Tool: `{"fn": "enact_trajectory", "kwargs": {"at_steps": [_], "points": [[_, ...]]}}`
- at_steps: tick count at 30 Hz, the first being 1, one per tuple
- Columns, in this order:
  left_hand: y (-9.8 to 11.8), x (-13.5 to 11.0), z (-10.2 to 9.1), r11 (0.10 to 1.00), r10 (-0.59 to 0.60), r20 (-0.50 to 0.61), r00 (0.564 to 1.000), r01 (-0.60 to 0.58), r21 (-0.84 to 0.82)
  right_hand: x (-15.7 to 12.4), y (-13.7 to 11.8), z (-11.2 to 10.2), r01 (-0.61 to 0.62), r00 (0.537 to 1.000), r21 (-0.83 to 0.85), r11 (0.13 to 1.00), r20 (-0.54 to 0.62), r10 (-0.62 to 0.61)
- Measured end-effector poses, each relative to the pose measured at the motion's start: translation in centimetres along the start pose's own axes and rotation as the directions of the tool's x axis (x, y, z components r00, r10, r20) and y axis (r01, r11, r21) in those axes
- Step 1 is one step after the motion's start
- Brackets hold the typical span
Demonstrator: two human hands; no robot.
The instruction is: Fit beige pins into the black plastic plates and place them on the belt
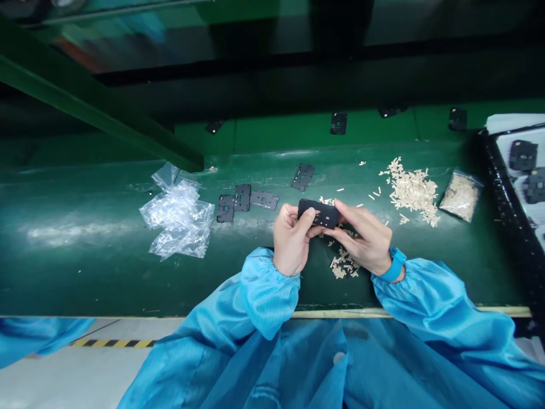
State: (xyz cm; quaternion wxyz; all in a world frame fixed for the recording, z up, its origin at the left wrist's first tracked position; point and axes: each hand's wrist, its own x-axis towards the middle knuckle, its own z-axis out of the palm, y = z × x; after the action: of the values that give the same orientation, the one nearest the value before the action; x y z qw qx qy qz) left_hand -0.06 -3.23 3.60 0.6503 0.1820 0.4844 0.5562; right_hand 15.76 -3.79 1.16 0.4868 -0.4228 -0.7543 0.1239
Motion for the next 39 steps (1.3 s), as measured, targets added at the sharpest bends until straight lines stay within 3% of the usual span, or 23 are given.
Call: {"fn": "enact_trajectory", "kwargs": {"at_steps": [5,9,14,20,23,27,30,32,34,36,38,39], "points": [[0.0,0.0,-0.1,0.998,0.05,-0.01,0.999,-0.049,0.036,0.3,-0.5,-0.3,-0.021,0.997,-0.014,1.0,-0.073,0.02],[0.2,0.3,-0.7,0.99,0.082,0.048,0.995,-0.087,0.11,0.9,0.1,-0.8,-0.116,0.991,0.115,0.987,0.078,0.107],[0.3,0.8,-1.0,0.985,0.041,0.072,0.997,-0.053,0.163,1.7,0.6,-1.1,-0.217,0.954,0.197,0.956,0.249,0.165],[0.1,1.8,-1.0,0.997,-0.033,0.039,0.999,0.03,0.071,3.5,1.0,-1.8,-0.194,0.923,0.08,0.978,0.352,0.154],[0.0,2.4,-1.2,0.998,-0.055,0.069,0.996,0.055,-0.004,6.6,3.2,-1.2,-0.193,0.894,-0.005,0.981,0.412,0.178],[-0.2,2.7,-1.2,0.999,-0.035,0.087,0.996,0.036,-0.012,12.1,8.1,2.4,-0.281,0.917,-0.21,0.936,0.23,0.327],[-0.3,2.6,-1.5,1.0,-0.016,0.086,0.996,0.014,0.023,14.9,11.8,4.0,-0.269,0.907,-0.366,0.891,0.215,0.362],[-0.3,2.7,-2.0,0.997,0.029,0.088,0.996,-0.036,0.07,15.9,14.2,2.9,-0.232,0.898,-0.488,0.841,0.225,0.378],[-0.1,3.2,-2.2,0.976,0.105,0.128,0.986,-0.126,0.176,16.6,16.7,-0.1,-0.209,0.865,-0.685,0.698,0.204,0.459],[0.4,4.5,-1.5,0.893,0.191,0.261,0.946,-0.278,0.354,17.3,19.1,-3.7,-0.233,0.828,-0.754,0.614,0.178,0.532],[0.9,6.8,0.5,0.673,0.245,0.466,0.85,-0.496,0.549,17.8,21.3,-7.0,-0.216,0.782,-0.788,0.577,0.214,0.585],[1.2,8.3,2.1,0.495,0.244,0.567,0.787,-0.604,0.625,18.0,22.2,-8.2,-0.198,0.753,-0.797,0.571,0.248,0.609]]}}
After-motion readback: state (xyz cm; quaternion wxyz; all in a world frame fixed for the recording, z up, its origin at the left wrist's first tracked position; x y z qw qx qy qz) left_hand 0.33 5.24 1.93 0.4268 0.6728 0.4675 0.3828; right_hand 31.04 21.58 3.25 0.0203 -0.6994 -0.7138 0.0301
